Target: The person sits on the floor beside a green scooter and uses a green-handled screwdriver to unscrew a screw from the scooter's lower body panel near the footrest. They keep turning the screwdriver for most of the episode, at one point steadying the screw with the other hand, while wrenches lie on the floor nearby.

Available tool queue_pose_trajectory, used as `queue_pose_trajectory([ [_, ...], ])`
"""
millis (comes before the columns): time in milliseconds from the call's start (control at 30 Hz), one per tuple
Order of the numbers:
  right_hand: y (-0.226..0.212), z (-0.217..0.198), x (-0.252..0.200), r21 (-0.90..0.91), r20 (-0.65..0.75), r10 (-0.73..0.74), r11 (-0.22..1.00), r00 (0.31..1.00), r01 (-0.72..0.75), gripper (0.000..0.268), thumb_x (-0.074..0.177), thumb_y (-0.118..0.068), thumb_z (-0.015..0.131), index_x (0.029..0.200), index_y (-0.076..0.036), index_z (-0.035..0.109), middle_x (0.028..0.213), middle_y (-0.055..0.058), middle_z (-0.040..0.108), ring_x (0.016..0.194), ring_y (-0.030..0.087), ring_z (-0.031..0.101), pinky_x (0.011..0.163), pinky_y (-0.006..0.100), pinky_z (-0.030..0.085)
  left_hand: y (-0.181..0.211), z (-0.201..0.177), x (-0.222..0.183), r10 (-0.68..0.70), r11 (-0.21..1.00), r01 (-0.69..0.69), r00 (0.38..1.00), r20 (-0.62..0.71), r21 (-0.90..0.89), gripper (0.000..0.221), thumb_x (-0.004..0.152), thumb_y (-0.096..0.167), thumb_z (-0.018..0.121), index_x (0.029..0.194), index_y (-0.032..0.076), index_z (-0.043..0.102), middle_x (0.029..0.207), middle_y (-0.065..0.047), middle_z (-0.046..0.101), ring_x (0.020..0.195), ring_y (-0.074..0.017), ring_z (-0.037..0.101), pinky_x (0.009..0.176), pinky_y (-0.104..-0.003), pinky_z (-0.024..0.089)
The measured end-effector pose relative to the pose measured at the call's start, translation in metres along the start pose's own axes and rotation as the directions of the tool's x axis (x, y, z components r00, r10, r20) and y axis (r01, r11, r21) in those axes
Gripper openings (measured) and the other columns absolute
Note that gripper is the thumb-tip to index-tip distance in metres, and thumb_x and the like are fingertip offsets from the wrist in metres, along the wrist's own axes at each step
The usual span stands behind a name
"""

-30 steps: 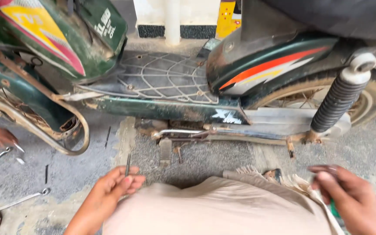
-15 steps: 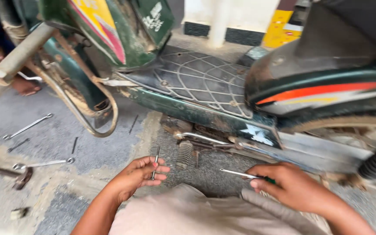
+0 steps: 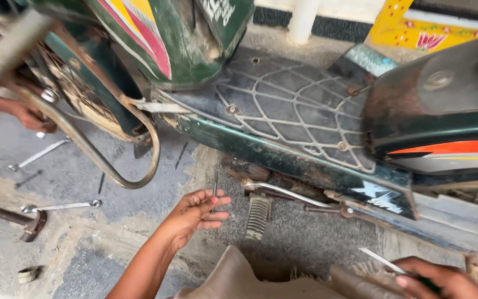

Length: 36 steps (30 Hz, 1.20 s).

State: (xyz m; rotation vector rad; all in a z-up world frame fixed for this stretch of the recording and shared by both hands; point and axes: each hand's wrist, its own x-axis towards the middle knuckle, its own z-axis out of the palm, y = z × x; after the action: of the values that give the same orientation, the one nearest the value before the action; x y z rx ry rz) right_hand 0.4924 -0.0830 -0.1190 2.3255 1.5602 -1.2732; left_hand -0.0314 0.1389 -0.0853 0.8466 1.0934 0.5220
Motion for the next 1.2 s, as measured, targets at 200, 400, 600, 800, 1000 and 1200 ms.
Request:
queue_pose_trajectory([
  [200, 0.048, -0.025, 0.020, -0.032, -0.077, 0.070, 0.997, 0.995, -0.072, 0.038, 0.094, -0.038, 0.069, 0.129, -0.021, 0.072, 0.107, 0.005, 0.080, 0.107, 0.019, 0.074, 0.105, 0.038, 0.053, -0.061, -0.067, 0.014, 0.122, 0.986, -0.114, 0.991, 0.055, -0.118, 0.026, 0.105, 0.018, 0.047, 0.122, 0.002, 0.059, 0.094, -0.006, 0.058, 0.089, -0.0189, 0.063, 0.087, -0.042, 0.060],
  [400, 0.119, 0.060, 0.088, 0.070, -0.443, 0.041, 0.997, 0.896, -0.011, 0.035, 0.096, -0.037, 0.069, 0.122, -0.015, 0.073, 0.096, 0.012, 0.079, 0.095, 0.024, 0.075, 0.092, 0.041, 0.056, -0.101, -0.096, -0.049, 0.104, 0.967, -0.116, 0.992, -0.066, -0.225, 0.023, 0.100, 0.019, 0.046, 0.111, 0.004, 0.059, 0.089, -0.007, 0.061, 0.089, -0.0241, 0.067, 0.094, -0.042, 0.055],
  [600, 0.039, 0.112, 0.044, 0.192, -0.765, 0.110, 0.979, 0.635, 0.062, 0.033, 0.097, -0.036, 0.070, 0.116, -0.009, 0.075, 0.085, 0.020, 0.078, 0.082, 0.029, 0.077, 0.080, 0.044, 0.059, -0.159, -0.102, -0.069, 0.222, 0.975, -0.219, 0.965, 0.139, -0.035, 0.026, 0.105, 0.024, 0.046, 0.107, 0.005, 0.062, 0.081, -0.005, 0.062, 0.090, -0.0174, 0.066, 0.087, -0.031, 0.053],
  [800, -0.023, 0.093, 0.000, 0.089, -0.972, 0.074, 0.994, 0.223, 0.056, 0.034, 0.117, -0.043, 0.067, 0.109, -0.010, 0.073, 0.078, 0.019, 0.067, 0.068, 0.036, 0.066, 0.067, 0.046, 0.052, -0.158, -0.104, -0.065, 0.489, 0.826, -0.470, 0.872, 0.019, 0.311, 0.026, 0.108, 0.025, 0.047, 0.102, 0.006, 0.063, 0.068, 0.003, 0.049, 0.060, -0.0109, 0.046, 0.055, -0.027, 0.041],
  [1000, -0.030, 0.098, -0.003, -0.132, -0.969, -0.082, 0.969, 0.231, -0.210, 0.040, 0.113, -0.053, 0.060, 0.102, -0.015, 0.066, 0.085, 0.014, 0.071, 0.070, 0.038, 0.067, 0.060, 0.050, 0.050, -0.093, -0.099, -0.075, 0.928, 0.298, -0.416, 0.336, -0.159, 0.859, 0.015, 0.105, 0.018, 0.054, 0.110, 0.004, 0.057, 0.086, -0.016, 0.072, 0.061, -0.0280, 0.067, 0.055, -0.039, 0.052],
  [1200, -0.046, 0.088, -0.002, -0.325, -0.805, -0.041, 0.866, 0.592, -0.381, 0.039, 0.101, -0.057, 0.047, 0.113, -0.024, 0.064, 0.092, 0.009, 0.076, 0.074, 0.037, 0.075, 0.064, 0.053, 0.057, -0.067, -0.097, -0.025, 0.841, 0.405, -0.225, 0.473, -0.264, 0.886, 0.017, 0.106, 0.022, 0.057, 0.116, 0.009, 0.063, 0.074, -0.022, 0.068, 0.065, -0.0393, 0.067, 0.060, -0.050, 0.051],
])
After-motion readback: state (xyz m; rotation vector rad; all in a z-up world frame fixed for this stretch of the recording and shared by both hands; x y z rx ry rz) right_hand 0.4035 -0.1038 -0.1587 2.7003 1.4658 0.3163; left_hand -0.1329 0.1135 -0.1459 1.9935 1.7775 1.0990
